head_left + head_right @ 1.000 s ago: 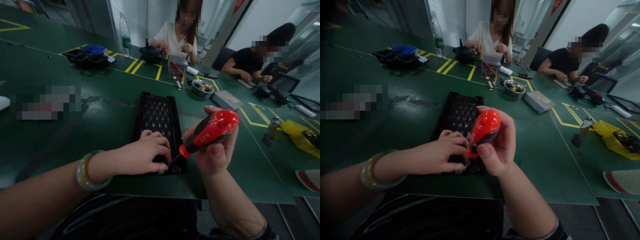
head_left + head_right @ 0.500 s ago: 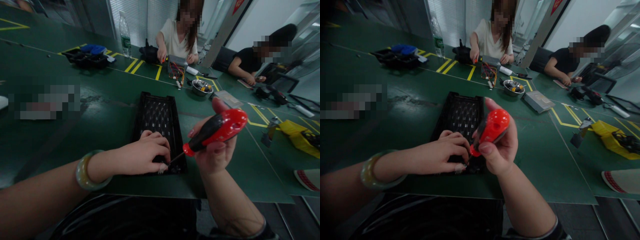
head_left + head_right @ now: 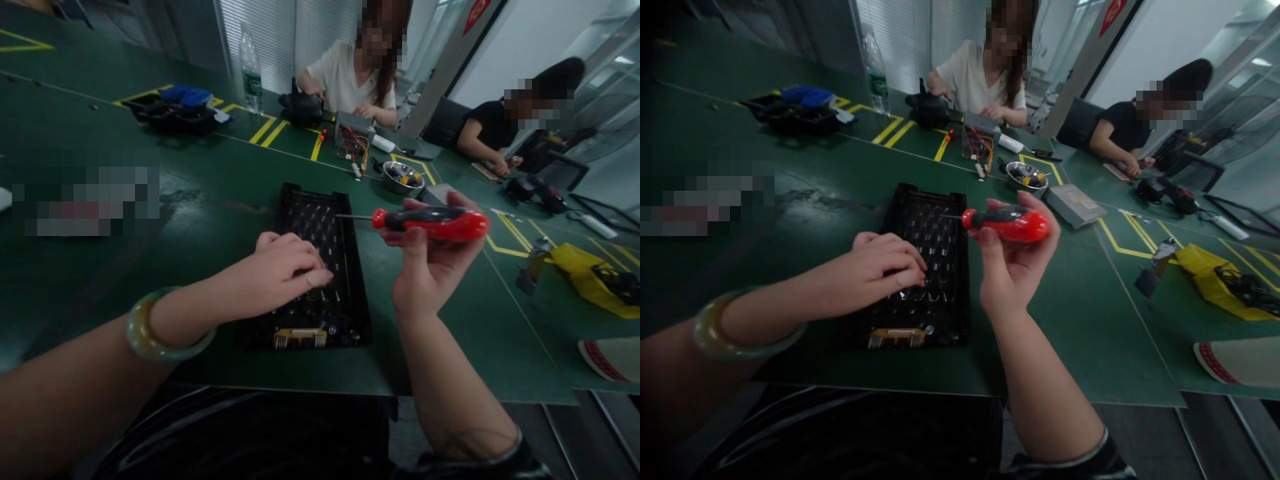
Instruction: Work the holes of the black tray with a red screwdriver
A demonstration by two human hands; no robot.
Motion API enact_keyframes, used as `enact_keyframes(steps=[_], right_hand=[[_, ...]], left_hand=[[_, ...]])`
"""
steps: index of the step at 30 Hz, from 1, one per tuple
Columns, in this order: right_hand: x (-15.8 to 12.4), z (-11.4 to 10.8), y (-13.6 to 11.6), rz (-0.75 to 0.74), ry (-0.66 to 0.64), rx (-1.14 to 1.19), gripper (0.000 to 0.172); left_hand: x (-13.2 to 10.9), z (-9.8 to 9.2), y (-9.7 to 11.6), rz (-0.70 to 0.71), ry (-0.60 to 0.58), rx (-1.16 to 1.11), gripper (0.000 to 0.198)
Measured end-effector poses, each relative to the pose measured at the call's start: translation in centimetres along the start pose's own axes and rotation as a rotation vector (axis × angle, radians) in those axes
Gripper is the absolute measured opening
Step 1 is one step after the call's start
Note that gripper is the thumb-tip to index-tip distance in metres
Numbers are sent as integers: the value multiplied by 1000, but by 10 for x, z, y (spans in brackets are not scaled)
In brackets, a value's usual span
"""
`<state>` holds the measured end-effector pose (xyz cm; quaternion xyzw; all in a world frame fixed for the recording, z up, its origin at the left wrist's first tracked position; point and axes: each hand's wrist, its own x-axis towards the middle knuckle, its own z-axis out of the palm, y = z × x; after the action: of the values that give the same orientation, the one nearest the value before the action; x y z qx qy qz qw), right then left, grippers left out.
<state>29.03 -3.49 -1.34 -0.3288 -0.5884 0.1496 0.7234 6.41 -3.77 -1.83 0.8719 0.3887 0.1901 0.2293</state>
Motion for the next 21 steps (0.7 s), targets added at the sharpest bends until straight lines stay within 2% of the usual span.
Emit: enact_keyframes(steps=[3,6,9,17,21], right_hand=[[-1,-3,8,39,-222,-58,36],[0,-7,17,75,-518,-199,33],[-1,-9,21,98,-743,-356,37],[-4,-8,16,105,-1186,-548,51],[-4,-7,15,62,-1301,-624,53]], left_hand=[[3,-8,-13,-161,186,126,43],[7,-10,-22,-281,285,181,41],[11,-7,-26,-364,297,192,42],[14,6,-40,-446,259,211,57],[16,9,-40,-495,206,205,68]])
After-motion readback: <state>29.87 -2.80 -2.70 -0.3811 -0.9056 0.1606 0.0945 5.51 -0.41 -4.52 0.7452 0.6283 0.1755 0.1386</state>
